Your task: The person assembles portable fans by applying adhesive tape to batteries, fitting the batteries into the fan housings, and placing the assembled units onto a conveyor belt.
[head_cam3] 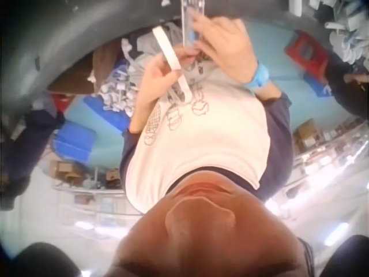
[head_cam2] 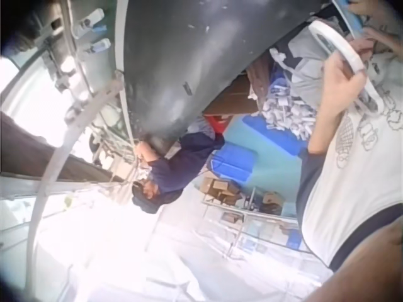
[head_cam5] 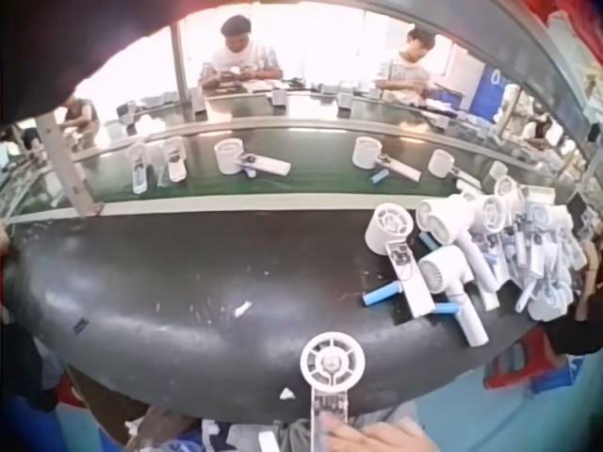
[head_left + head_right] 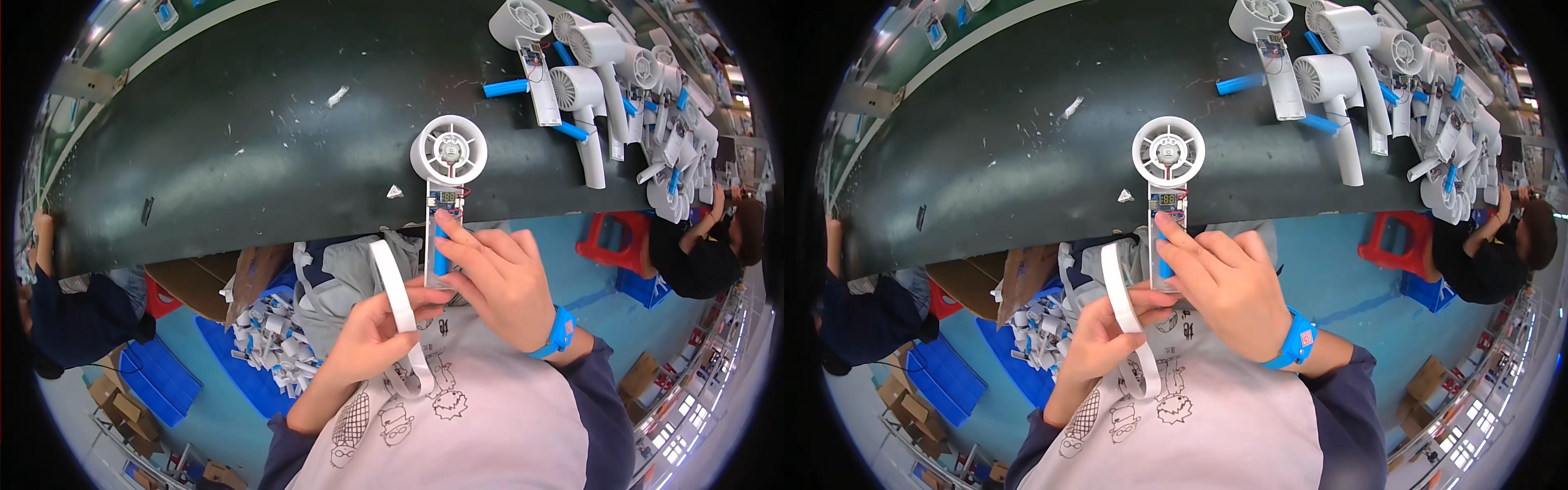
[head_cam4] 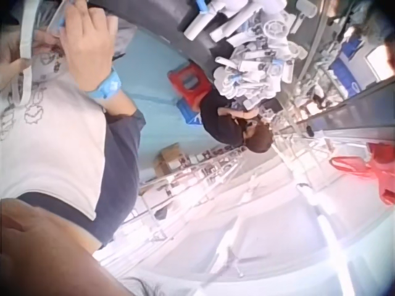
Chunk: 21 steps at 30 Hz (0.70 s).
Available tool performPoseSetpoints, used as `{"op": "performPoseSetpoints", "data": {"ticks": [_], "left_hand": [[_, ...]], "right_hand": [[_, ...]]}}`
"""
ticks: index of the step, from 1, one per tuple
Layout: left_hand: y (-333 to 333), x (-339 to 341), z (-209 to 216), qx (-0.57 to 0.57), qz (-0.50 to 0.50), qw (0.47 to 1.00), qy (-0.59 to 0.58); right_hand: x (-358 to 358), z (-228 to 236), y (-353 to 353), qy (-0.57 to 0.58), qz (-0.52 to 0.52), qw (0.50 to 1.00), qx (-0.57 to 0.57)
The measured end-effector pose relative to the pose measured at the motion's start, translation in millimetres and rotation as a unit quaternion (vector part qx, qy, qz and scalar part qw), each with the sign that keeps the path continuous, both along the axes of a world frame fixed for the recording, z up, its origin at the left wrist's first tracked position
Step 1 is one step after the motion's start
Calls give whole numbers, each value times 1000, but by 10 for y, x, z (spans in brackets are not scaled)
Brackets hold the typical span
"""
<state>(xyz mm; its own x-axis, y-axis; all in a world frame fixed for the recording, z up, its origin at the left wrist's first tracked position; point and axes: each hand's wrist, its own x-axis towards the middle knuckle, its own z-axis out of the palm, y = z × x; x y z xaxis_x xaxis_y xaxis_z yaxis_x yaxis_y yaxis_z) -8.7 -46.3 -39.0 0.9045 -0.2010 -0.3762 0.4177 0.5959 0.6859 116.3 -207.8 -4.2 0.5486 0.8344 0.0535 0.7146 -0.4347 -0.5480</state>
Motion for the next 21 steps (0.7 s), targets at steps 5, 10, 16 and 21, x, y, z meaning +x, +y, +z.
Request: {"op": "performPoseSetpoints", "data": {"ticks": [5,10,16,21], "left_hand": [[-11,46,-13,-16,13,999,30],[-67,28,0,-9,-3,1000,5],[193,-110,50,-46,9,996,-81],[326,-49,237,-47,-17,993,-104]], "right_hand": [[116,-4,-38,-29,-19,997,70],[-35,-287,186,441,-249,830,233],[792,-569,852,403,-184,851,281],[2661,-716,1966,98,-270,919,271]]}}
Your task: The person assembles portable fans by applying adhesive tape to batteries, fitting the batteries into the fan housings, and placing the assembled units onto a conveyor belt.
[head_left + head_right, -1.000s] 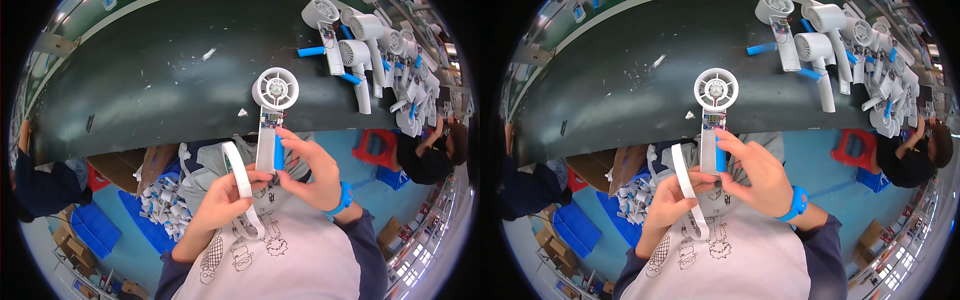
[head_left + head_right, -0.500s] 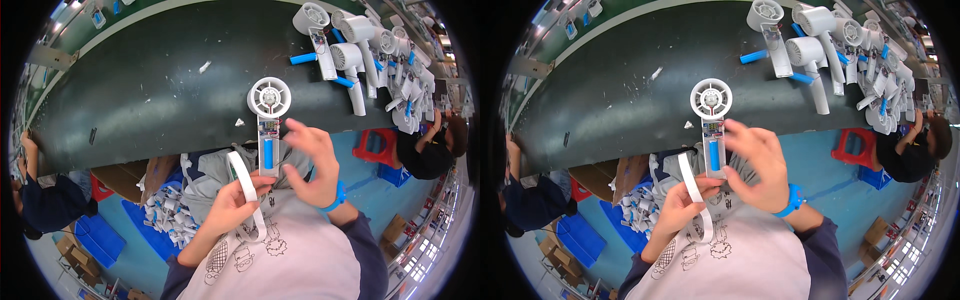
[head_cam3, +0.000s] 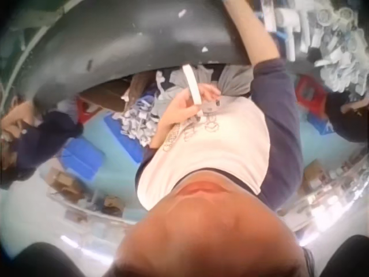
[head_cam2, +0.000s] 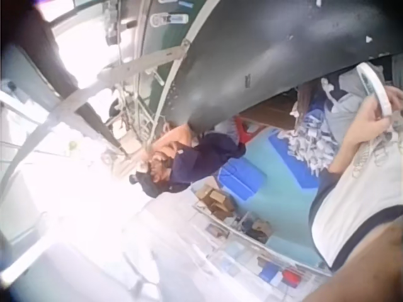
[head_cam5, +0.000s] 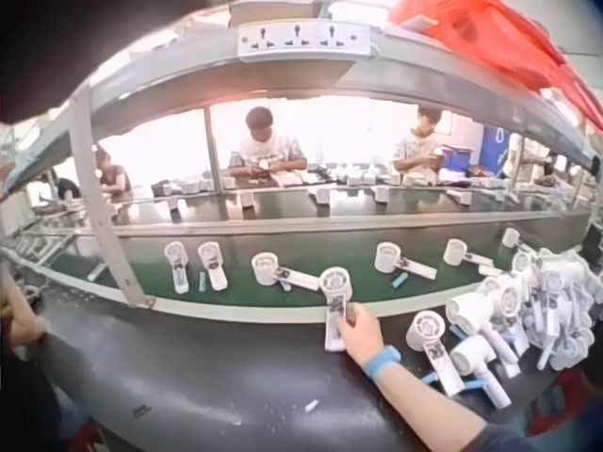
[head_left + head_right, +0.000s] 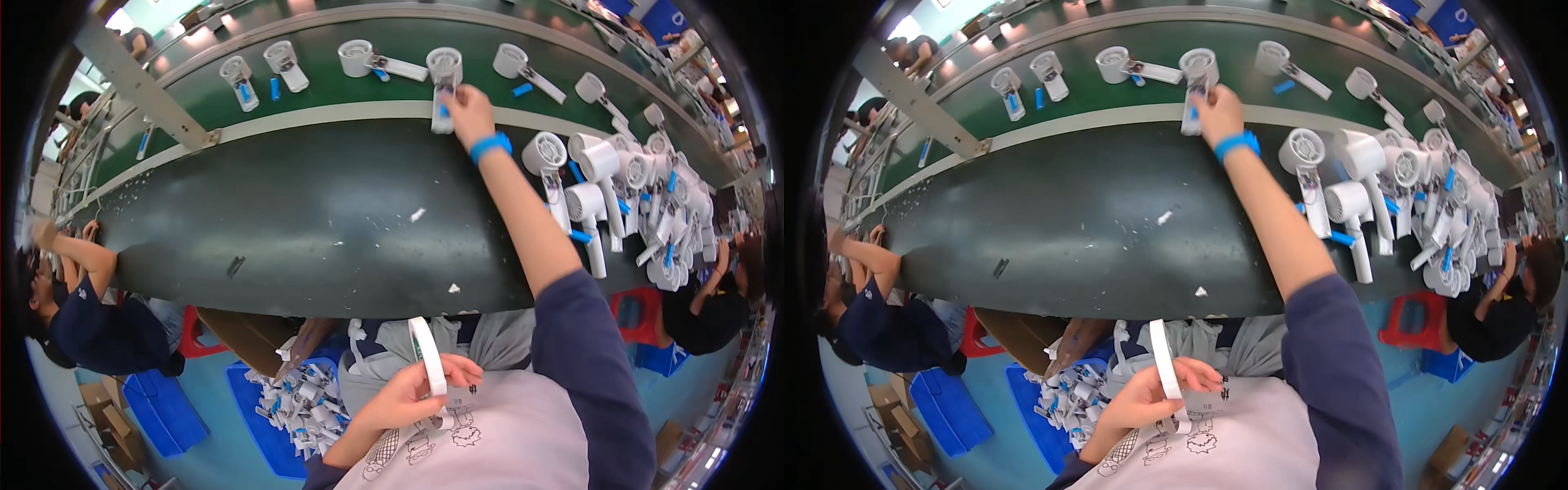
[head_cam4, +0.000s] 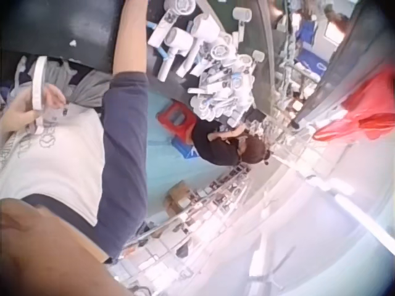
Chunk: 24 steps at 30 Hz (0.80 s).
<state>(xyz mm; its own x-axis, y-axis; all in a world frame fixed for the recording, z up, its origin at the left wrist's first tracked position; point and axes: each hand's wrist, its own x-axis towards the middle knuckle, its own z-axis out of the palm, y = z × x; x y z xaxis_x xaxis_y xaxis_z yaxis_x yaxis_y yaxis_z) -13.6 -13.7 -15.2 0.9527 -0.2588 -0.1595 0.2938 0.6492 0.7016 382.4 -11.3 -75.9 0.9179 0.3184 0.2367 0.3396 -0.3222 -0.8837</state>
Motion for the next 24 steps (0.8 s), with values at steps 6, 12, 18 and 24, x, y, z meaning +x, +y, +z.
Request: {"op": "performPoseSetpoints", "data": {"ticks": [6,12,18,24], "left_hand": [[357,126,199,-33,126,987,99],[493,299,261,-201,22,979,-9],[456,309,228,78,-75,980,-168],[686,152,63,257,59,958,-117]], "right_hand": [[-759,624,345,-385,105,916,-38],[-2179,1025,-315,194,430,877,92],[-2319,970,-228,275,260,891,251],[-1478,731,492,-63,285,956,10]]}}
